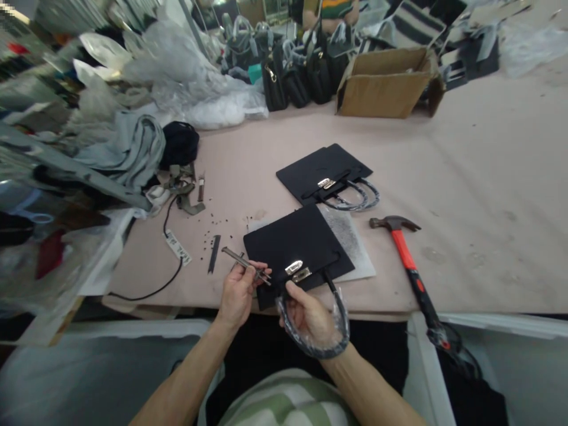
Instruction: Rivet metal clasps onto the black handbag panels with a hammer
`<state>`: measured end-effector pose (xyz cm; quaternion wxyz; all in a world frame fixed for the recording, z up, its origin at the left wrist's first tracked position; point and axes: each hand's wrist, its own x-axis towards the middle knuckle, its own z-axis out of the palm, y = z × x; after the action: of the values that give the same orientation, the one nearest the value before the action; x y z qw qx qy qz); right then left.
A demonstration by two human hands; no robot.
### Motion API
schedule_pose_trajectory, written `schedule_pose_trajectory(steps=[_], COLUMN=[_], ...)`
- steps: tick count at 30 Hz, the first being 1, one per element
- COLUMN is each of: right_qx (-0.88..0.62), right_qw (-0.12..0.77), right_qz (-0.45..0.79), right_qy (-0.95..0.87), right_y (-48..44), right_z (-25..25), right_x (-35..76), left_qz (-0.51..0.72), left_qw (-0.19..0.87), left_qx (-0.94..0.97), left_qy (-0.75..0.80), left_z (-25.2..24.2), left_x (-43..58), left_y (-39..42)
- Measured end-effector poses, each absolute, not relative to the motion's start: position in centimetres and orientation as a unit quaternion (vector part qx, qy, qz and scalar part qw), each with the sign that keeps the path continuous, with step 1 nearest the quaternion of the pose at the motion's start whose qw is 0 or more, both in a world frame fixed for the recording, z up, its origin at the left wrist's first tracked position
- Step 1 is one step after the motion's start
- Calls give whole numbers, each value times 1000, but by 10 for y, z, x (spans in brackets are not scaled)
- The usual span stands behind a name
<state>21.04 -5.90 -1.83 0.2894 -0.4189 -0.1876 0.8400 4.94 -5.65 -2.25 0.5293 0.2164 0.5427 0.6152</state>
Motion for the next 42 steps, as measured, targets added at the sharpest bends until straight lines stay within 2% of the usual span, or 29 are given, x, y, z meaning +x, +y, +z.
schedule_pose_trajectory(steps=[4, 7, 9, 15, 20, 25, 42], right_qx=[-491, -534, -531, -489, -440, -390, -389], right_qw=[292, 226, 214, 263, 311, 365, 345], right_qz=[785, 764, 772, 804, 815, 820, 818], right_qy=[-239, -283, -275, -214, -212, -204, -246], right_y=[-63, -71, -74, -77, -79, -76, -72], right_z=[-14, -14, -16, -15, -16, -17, -16], right_x=[205, 202, 201, 202, 208, 213, 214], left_qz=[614, 619, 623, 641, 591, 590, 598], left_qw=[580, 590, 587, 509, 503, 516, 467], left_qx=[154, 138, 136, 212, 320, 325, 380], left_qy=[512, 500, 498, 534, 543, 529, 529], left_z=[-12, -9, -8, 2, 16, 25, 24], left_x=[52, 53, 51, 30, 23, 30, 38], left_y=[-62, -69, -70, -64, -64, -68, -90])
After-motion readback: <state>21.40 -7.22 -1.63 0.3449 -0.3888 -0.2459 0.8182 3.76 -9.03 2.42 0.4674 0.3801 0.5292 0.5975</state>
